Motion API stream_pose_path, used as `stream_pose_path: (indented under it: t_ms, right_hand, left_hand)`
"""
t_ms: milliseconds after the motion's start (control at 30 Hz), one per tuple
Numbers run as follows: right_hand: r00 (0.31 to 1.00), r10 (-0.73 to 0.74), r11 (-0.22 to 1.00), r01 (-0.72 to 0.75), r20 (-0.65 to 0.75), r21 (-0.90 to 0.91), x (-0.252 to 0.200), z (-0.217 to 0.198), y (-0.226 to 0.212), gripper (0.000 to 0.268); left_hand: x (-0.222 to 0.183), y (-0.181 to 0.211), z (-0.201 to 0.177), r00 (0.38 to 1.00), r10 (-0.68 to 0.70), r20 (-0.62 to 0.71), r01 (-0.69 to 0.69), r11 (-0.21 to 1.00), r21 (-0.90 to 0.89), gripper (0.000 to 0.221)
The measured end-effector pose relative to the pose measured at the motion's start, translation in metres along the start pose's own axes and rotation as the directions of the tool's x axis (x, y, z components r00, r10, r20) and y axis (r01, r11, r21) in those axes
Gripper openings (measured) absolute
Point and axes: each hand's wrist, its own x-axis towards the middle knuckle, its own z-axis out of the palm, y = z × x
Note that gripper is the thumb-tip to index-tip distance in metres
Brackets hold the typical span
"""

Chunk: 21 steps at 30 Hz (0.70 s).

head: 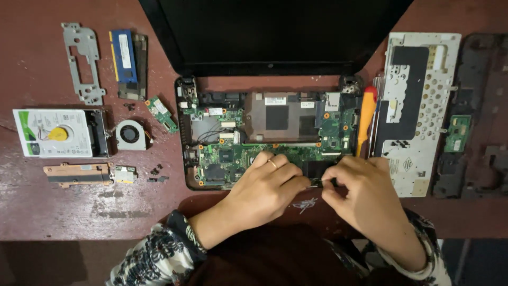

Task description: A person is disassembling a laptop, removing and repositioning the motherboard and cooling fan while using a screwdriver.

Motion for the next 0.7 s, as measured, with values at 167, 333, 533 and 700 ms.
stream_pose_path:
  t_ms: [167, 333, 533, 700]
  right_hand:
    - [1.000, 0.015, 0.999, -0.016, -0.023, -0.034, -0.004, -0.001, 0.002, 0.001]
    - [0.998, 0.033, 0.997, -0.037, -0.056, -0.074, -0.012, -0.002, 0.002, 0.005]
    - [0.995, 0.006, 0.999, -0.010, -0.098, -0.046, -0.013, 0.002, -0.004, 0.007]
    - [0.995, 0.026, 0.999, -0.022, -0.095, 0.041, -0.012, 0.002, -0.009, 0.010]
  left_hand:
    - [0.000, 0.001, 0.001, 1.000, -0.015, 0.000, 0.015, 1.000, 0.023, 0.008]
    - [0.002, 0.004, -0.008, 0.998, 0.054, -0.040, -0.051, 0.997, 0.056, 0.009]
    - [0.001, 0.009, -0.010, 0.997, 0.033, -0.063, -0.027, 0.995, 0.100, 0.016]
    - [0.000, 0.007, -0.009, 0.999, 0.002, -0.054, 0.002, 0.998, 0.062, 0.013]
